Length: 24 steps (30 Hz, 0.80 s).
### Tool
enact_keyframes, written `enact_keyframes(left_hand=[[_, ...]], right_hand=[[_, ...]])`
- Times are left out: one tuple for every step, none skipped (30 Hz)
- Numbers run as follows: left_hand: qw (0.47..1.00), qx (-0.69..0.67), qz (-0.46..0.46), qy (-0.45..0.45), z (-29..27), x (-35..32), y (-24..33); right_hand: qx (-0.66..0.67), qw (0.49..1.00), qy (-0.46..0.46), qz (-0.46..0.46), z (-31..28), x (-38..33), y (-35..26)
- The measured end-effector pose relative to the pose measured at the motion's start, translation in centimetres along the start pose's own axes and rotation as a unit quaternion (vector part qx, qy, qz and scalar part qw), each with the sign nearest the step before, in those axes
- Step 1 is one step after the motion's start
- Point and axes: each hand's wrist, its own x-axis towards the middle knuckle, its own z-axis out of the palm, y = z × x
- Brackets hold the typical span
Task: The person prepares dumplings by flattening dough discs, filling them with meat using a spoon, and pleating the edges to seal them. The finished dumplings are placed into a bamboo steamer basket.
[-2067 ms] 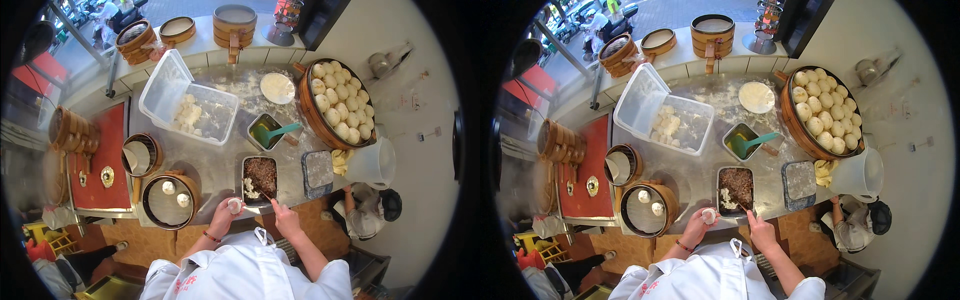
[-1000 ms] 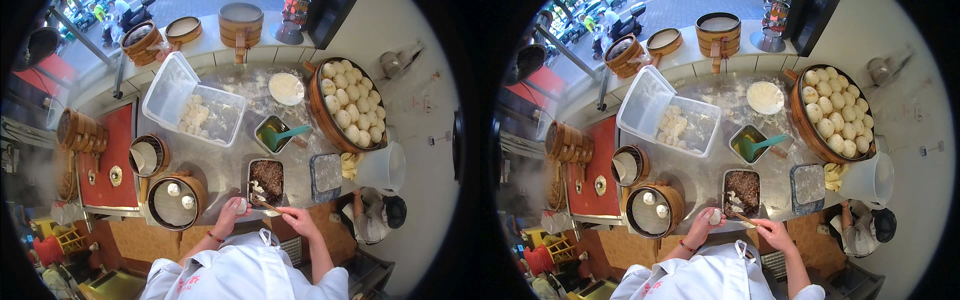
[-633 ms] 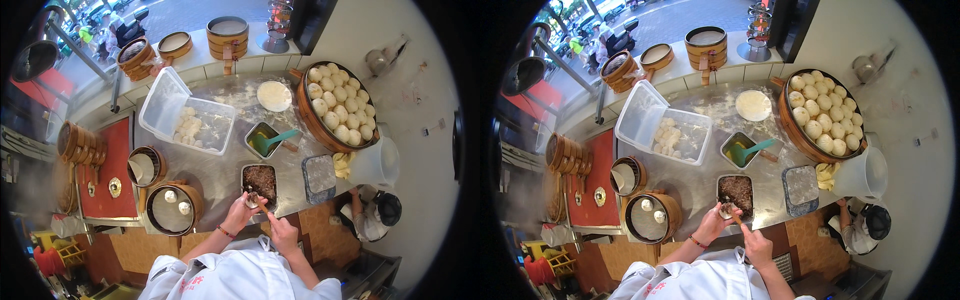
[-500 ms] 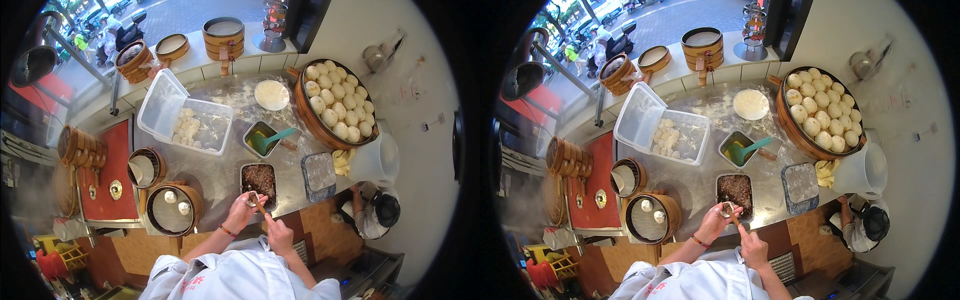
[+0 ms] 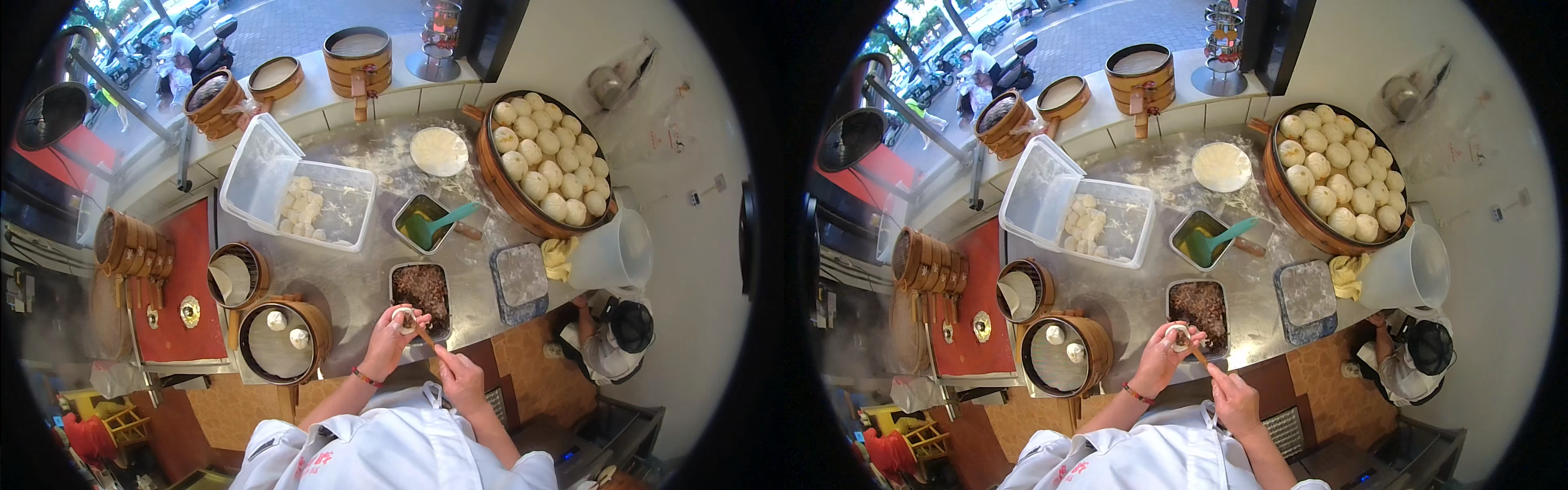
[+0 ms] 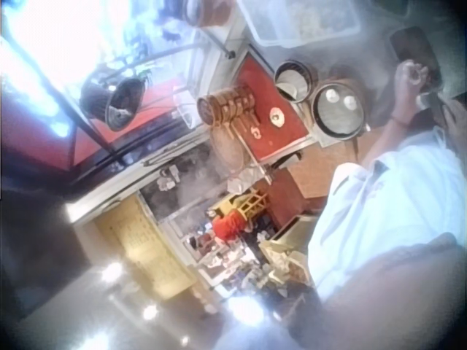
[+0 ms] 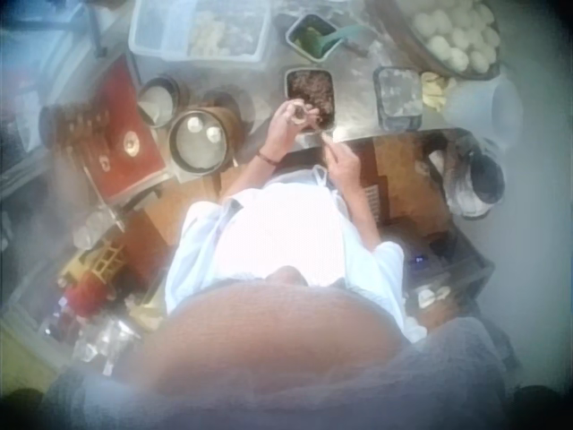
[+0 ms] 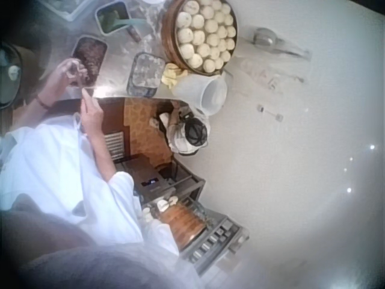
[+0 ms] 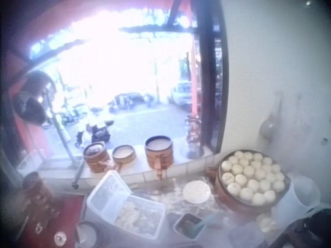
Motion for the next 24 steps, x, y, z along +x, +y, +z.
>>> enact_keyframes(left_hand=[[1.000, 0.005, 0.004, 0.001, -0.1, -0.3, 0.0], [1.000, 0.008, 0.010, 0.013, -0.2, -0.4, 0.1], [1.000, 0.010, 0.016, 0.025, -0.4, -0.6, 0.5], [0.999, 0.013, 0.019, 0.036, -0.7, -1.0, 0.9], [0.998, 0.023, 0.025, 0.055, -0.5, -1.5, 1.9], [0.998, 0.021, 0.037, 0.054, -1.0, -1.8, 2.6], [0.997, 0.018, 0.048, 0.051, -1.6, -2.2, 3.3], [0.997, 0.016, 0.059, 0.049, -2.0, -2.6, 3.8], [0.996, 0.018, 0.059, 0.059, -2.4, -3.1, 4.2], [0.996, 0.024, 0.047, 0.071, -3.0, -3.5, 4.3], [0.996, 0.030, 0.035, 0.083, -3.4, -3.9, 4.3], [0.994, 0.035, 0.022, 0.097, -3.6, -4.4, 4.0], [0.995, 0.034, 0.008, 0.096, -3.9, -4.6, 3.7], [0.994, 0.037, 0.002, 0.101, -4.1, -4.8, 3.3], [0.994, 0.041, -0.005, 0.105, -4.3, -5.0, 2.6], [0.993, 0.040, -0.012, 0.113, -4.3, -5.2, 2.0], [0.993, 0.041, -0.017, 0.105, -4.3, -5.1, 1.8], [0.993, 0.039, -0.019, 0.112, -4.4, -5.1, 1.6], [0.992, 0.033, -0.021, 0.119, -4.3, -5.1, 1.4], [0.991, 0.027, -0.022, 0.126, -4.3, -5.0, 1.3], [0.991, 0.019, -0.024, 0.127, -4.3, -5.0, 1.2], [0.992, 0.013, -0.025, 0.126, -4.3, -4.9, 1.3], [0.992, 0.006, -0.026, 0.125, -4.2, -4.7, 1.4], [0.992, 0.008, -0.027, 0.126, -4.3, -4.6, 1.6]], right_hand=[[-0.024, 1.000, -0.015, -0.004, 0.2, -0.5, 0.2], [-0.047, 0.998, -0.031, -0.009, 0.2, -0.7, 0.3], [-0.009, 1.000, -0.027, -0.006, 0.2, -0.6, 0.6], [0.042, 0.999, -0.008, 0.006, -0.1, -0.5, 0.7], [0.090, 0.996, 0.011, 0.016, -0.7, 0.0, 0.8], [0.138, 0.990, 0.029, 0.025, -1.3, 0.6, 1.1], [0.082, 0.996, 0.014, 0.023, -1.7, 1.1, 2.0], [0.053, 0.998, -0.009, 0.023, -1.8, 1.8, 2.6], [0.015, 0.999, -0.029, -0.011, -1.3, 2.8, 3.6], [-0.023, 0.997, -0.049, -0.045, -0.5, 3.7, 4.5], [-0.068, 0.993, -0.071, -0.058, 0.1, 5.0, 4.9], [-0.112, 0.987, -0.096, -0.071, 0.7, 6.2, 4.9], [-0.155, 0.977, -0.120, -0.083, 1.3, 7.1, 5.0], [-0.174, 0.971, -0.124, -0.103, 1.9, 7.9, 5.3], [-0.194, 0.965, -0.128, -0.123, 2.5, 8.6, 5.5], [-0.214, 0.957, -0.136, -0.144, 3.0, 9.1, 5.8], [-0.204, 0.959, -0.144, -0.136, 3.3, 9.4, 6.2], [-0.201, 0.957, -0.159, -0.134, 3.2, 9.2, 6.5], [-0.200, 0.954, -0.177, -0.133, 2.7, 9.1, 6.5], [-0.200, 0.951, -0.194, -0.132, 2.2, 8.9, 6.3], [-0.205, 0.947, -0.216, -0.118, 1.7, 8.6, 6.0], [-0.194, 0.947, -0.226, -0.120, 1.2, 8.2, 5.9], [-0.183, 0.947, -0.236, -0.121, 0.8, 7.7, 6.0], [-0.172, 0.946, -0.246, -0.122, 0.6, 7.4, 6.0]])
